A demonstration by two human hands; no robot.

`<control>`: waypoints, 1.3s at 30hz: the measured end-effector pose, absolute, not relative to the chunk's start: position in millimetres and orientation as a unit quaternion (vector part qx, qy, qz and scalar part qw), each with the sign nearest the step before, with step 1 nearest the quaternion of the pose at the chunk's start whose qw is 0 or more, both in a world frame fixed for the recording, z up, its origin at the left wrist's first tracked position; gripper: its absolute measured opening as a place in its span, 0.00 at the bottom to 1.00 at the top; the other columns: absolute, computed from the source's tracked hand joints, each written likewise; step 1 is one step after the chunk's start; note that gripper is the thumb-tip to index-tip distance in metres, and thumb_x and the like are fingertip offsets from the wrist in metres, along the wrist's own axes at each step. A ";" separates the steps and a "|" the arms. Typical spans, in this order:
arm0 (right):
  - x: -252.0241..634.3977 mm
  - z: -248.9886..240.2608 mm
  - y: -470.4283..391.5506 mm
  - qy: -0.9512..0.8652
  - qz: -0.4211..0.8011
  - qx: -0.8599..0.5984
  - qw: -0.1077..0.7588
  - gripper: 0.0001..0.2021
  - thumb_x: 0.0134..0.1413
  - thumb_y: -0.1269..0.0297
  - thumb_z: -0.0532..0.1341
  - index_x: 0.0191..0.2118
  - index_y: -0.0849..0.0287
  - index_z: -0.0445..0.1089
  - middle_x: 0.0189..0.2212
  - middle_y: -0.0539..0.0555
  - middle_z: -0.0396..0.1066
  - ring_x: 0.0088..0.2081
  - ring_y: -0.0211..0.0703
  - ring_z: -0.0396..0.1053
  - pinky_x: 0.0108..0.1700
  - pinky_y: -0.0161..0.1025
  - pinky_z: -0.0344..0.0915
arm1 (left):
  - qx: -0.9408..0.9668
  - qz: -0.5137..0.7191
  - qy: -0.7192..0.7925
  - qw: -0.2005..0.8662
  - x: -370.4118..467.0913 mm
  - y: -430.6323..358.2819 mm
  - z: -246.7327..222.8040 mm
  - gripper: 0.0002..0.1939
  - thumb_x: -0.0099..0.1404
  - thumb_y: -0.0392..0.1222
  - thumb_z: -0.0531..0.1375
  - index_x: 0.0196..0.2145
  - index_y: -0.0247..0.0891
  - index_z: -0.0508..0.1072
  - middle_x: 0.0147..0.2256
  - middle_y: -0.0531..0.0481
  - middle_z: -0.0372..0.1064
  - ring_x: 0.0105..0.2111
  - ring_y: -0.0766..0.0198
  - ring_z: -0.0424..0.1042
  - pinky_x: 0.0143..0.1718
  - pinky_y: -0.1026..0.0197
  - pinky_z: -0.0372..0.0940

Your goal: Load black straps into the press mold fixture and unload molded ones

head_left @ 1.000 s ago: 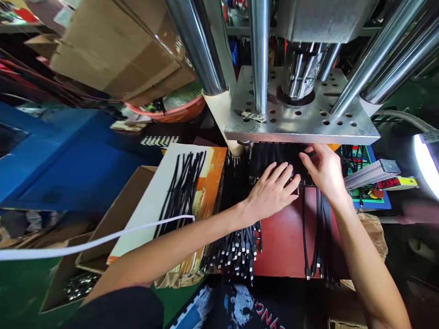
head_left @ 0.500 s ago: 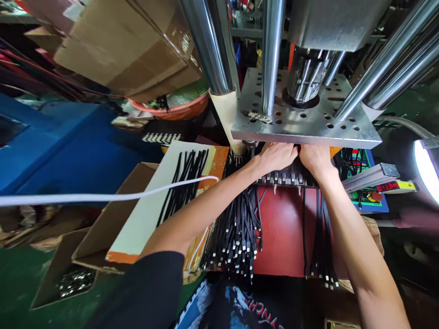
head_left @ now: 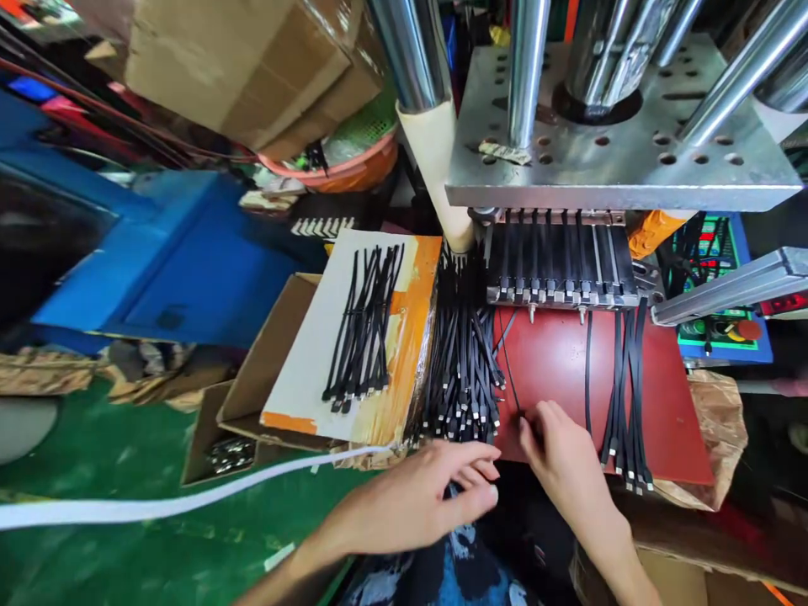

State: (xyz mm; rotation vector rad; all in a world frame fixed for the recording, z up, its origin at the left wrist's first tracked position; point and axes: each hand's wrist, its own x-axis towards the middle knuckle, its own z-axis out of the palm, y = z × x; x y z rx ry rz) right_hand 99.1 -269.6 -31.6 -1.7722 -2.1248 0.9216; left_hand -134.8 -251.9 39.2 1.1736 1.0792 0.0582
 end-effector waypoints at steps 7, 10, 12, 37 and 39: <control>154.1 -3.5 -283.1 -0.665 0.295 -0.683 0.069 0.15 0.70 0.49 0.59 0.35 0.54 0.69 0.27 0.51 0.73 0.24 0.43 0.69 0.26 0.37 0.57 | 0.163 0.348 0.430 0.817 -65.9 -255.1 -15.8 0.24 0.70 0.56 0.66 0.55 0.36 0.75 0.35 0.48 0.80 0.41 0.57 0.83 0.50 0.55 0.74; 153.8 -16.1 -283.4 -0.631 0.145 -0.761 0.049 0.18 0.73 0.52 0.51 0.34 0.55 0.66 0.25 0.54 0.71 0.21 0.45 0.67 0.24 0.39 0.50 | 0.227 0.308 0.446 0.809 -48.3 -246.6 -24.6 0.29 0.67 0.63 0.67 0.49 0.32 0.77 0.30 0.46 0.80 0.33 0.57 0.82 0.43 0.56 0.74; 154.1 -18.0 -289.0 -0.646 0.213 -0.727 0.092 0.17 0.73 0.53 0.50 0.33 0.54 0.66 0.23 0.52 0.69 0.21 0.44 0.66 0.25 0.39 0.53 | 0.239 0.275 0.450 0.816 -42.9 -241.4 -27.6 0.33 0.64 0.66 0.69 0.49 0.30 0.78 0.39 0.38 0.83 0.39 0.53 0.84 0.49 0.53 0.74; 130.0 1.0 -270.0 -0.521 0.416 -0.614 0.421 0.08 0.67 0.60 0.64 0.42 0.47 0.84 0.38 0.54 0.78 0.38 0.47 0.76 0.34 0.40 0.71 | 0.626 0.292 0.358 0.628 -46.4 -155.4 48.8 0.10 0.72 0.42 0.65 0.42 0.37 0.86 0.40 0.45 0.83 0.40 0.60 0.80 0.46 0.61 0.73; 135.2 1.4 -269.2 -0.530 0.397 -0.614 0.429 0.10 0.67 0.62 0.64 0.47 0.44 0.83 0.36 0.53 0.76 0.36 0.46 0.75 0.33 0.40 0.70 | 0.617 0.286 0.357 0.641 -46.9 -154.2 50.3 0.09 0.71 0.41 0.66 0.42 0.37 0.87 0.41 0.44 0.83 0.42 0.59 0.81 0.48 0.60 0.73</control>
